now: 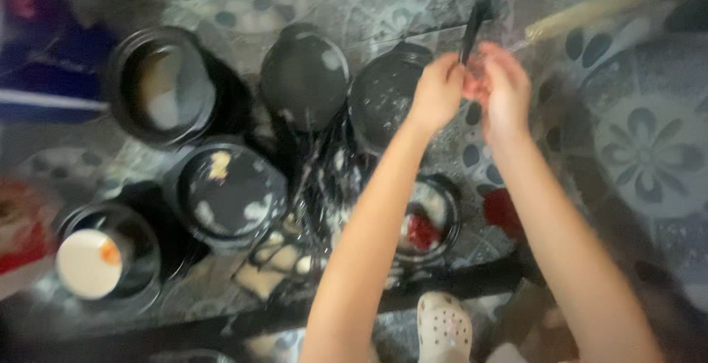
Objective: The person washes black plastic spoons one by one under running water in a dishwashing area. They scrub each spoon with a sponge, rinse it, and place it into a white plastic basket. The process is repeated for multiple spoons throughout the clip.
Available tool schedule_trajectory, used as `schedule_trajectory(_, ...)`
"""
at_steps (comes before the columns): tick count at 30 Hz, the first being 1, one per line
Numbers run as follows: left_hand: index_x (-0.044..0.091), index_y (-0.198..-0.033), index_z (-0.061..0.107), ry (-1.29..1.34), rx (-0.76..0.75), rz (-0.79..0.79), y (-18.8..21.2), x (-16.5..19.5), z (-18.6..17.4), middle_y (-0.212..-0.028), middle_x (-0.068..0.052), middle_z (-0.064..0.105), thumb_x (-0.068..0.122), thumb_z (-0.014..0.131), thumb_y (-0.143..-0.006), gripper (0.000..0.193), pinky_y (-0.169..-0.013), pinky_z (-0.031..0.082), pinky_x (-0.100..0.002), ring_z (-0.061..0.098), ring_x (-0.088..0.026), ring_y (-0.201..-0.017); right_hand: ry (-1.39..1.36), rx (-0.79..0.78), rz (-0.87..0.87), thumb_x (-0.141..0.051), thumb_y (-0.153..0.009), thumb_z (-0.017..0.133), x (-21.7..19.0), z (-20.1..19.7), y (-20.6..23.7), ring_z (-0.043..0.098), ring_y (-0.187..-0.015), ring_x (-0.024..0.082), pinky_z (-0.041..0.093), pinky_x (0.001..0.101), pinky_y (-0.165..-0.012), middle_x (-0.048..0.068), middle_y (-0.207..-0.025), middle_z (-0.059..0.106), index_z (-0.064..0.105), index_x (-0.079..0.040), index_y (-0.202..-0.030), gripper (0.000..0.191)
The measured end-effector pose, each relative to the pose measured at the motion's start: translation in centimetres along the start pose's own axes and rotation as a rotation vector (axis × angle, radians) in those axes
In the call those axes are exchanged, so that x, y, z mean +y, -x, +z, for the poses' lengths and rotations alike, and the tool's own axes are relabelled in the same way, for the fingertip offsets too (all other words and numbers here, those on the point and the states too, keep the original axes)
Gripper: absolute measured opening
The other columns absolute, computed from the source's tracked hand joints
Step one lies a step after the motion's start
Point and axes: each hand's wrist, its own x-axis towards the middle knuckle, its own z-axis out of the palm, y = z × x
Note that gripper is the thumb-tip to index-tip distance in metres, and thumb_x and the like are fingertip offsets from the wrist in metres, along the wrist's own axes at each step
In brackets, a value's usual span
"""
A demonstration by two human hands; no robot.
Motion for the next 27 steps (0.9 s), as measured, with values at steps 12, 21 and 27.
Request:
schedule_trajectory(12, -0.003, -0.127, 0.064, 0.012, 0.062, -0.03, 4.7, -2.9, 2.0, -0.092, -0.014, 0.074, 0.013, 0.056, -0.103, 0.029, -0.077, 0.055, -0.03, 0.07, -0.016, -0.083, 0.338, 0.045, -0.106, -0.025, -0.105, 0.07, 3.2, -0.6, -0.4, 0.067, -0.085, 0.005, 0.053, 0.0175, -0.072, 0.002, -0.095, 0.074, 0.073, -0.001, -0.099, 0.024)
schedule_trajectory(21, -0.003, -0.114, 0.072, 0.147, 0.022, -0.087, 4.2, -1.4, 0.1, -0.085, -0.008, 0.071, 0.013, 0.054, -0.107, 0.024, -0.07, 0.053, -0.028, 0.063, -0.011, -0.077, 0.196, -0.189, 0.03, -0.009, -0.1, 0.054, 0.5, 1.1, 1.8, 0.047, -0.063, 0.003, 0.039, 0.0183, -0.055, 0.002, -0.111, 0.073, 0.066, -0.002, -0.13, 0.034)
schedule_trajectory(27, -0.002, -0.119, 0.071, 0.202, -0.074, -0.065, 4.8, -0.6, 0.2, -0.096, -0.003, 0.073, 0.011, 0.053, -0.106, 0.026, -0.079, 0.052, -0.024, 0.063, -0.009, -0.086, 0.046, -0.26, 0.044, 0.005, -0.092, 0.046, -0.5, -0.8, 3.3, 0.052, -0.077, 0.007, 0.043, 0.0189, -0.068, 0.006, -0.115, 0.066, 0.063, 0.004, -0.139, 0.05)
